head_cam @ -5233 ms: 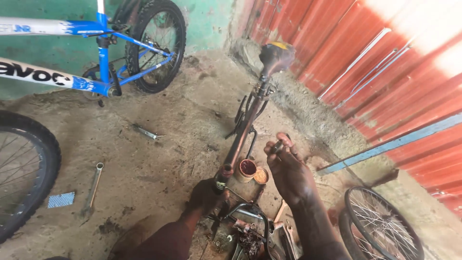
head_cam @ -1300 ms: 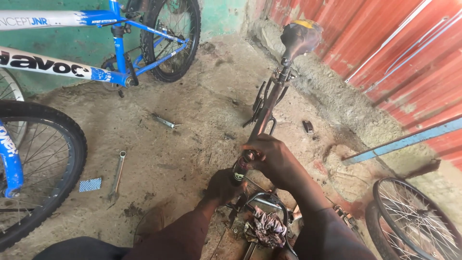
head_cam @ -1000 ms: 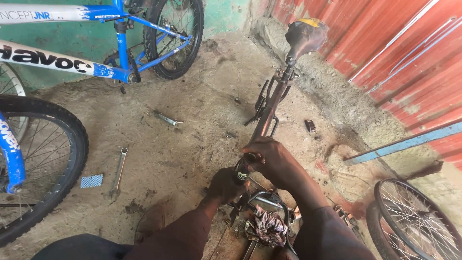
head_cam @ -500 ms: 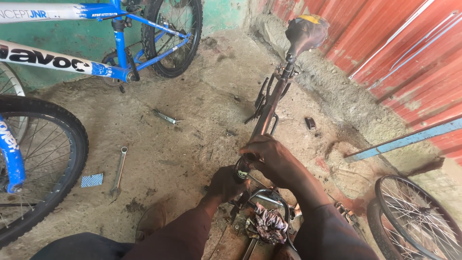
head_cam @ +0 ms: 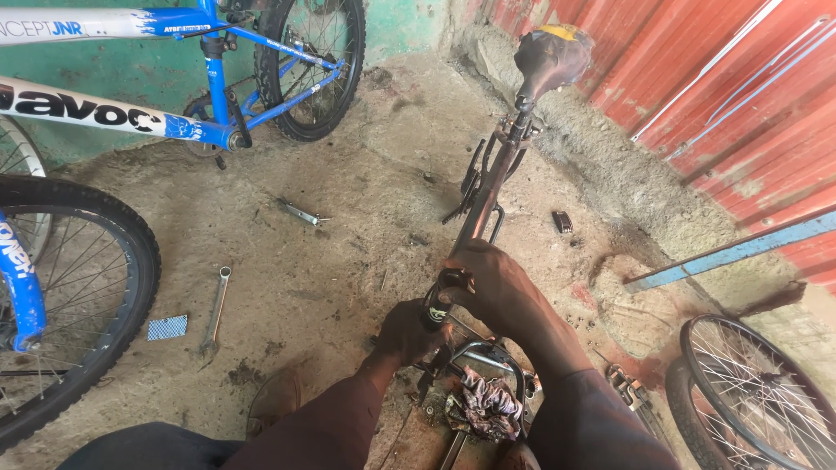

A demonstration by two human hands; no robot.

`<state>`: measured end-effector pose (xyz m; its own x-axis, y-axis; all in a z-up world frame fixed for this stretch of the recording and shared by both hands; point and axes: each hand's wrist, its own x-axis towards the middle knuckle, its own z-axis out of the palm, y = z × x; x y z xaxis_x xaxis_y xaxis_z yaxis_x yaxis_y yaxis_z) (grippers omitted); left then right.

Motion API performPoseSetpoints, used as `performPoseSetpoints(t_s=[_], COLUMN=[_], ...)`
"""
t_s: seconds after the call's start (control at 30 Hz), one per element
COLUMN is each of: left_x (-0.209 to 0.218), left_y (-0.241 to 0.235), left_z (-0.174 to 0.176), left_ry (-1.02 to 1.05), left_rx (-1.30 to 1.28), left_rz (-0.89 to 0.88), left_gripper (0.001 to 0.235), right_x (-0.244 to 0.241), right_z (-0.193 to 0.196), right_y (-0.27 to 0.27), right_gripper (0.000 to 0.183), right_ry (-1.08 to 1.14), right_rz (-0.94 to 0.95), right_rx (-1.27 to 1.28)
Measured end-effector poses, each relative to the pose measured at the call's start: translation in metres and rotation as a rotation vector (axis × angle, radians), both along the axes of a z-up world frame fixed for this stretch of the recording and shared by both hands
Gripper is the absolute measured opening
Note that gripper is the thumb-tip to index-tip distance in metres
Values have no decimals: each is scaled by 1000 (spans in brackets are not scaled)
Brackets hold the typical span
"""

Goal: The person sits on the floor and applies red grease to the head tube of a bicycle frame using their fingers. They then insert a headset bearing into the tube and rotate it to ensure even coverage.

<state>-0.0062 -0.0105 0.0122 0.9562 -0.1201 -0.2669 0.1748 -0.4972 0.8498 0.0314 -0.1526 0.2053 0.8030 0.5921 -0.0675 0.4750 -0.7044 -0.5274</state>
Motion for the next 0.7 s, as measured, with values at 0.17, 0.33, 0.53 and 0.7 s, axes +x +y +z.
performPoseSetpoints(t_s=[0.17,0.33,0.53,0.7], left_x=[1,1,1,1], left_y=[-1,0,-1,1], left_z=[-7,-3,0,0], left_ry=[6,1,-7,-7], left_rx=[-10,-1,-10,-35], left_rz=[36,17,26,14], left_gripper=[56,54,52,59], right_x=[1,-8,-5,-2], right_z=[5,26,19,13], right_y=[1,7,7,5], right_gripper=[34,34,35,33], right_ry=[41,59,76,79], right_rz=[5,45,5,-37], right_rx=[-48,-53,-85,-111])
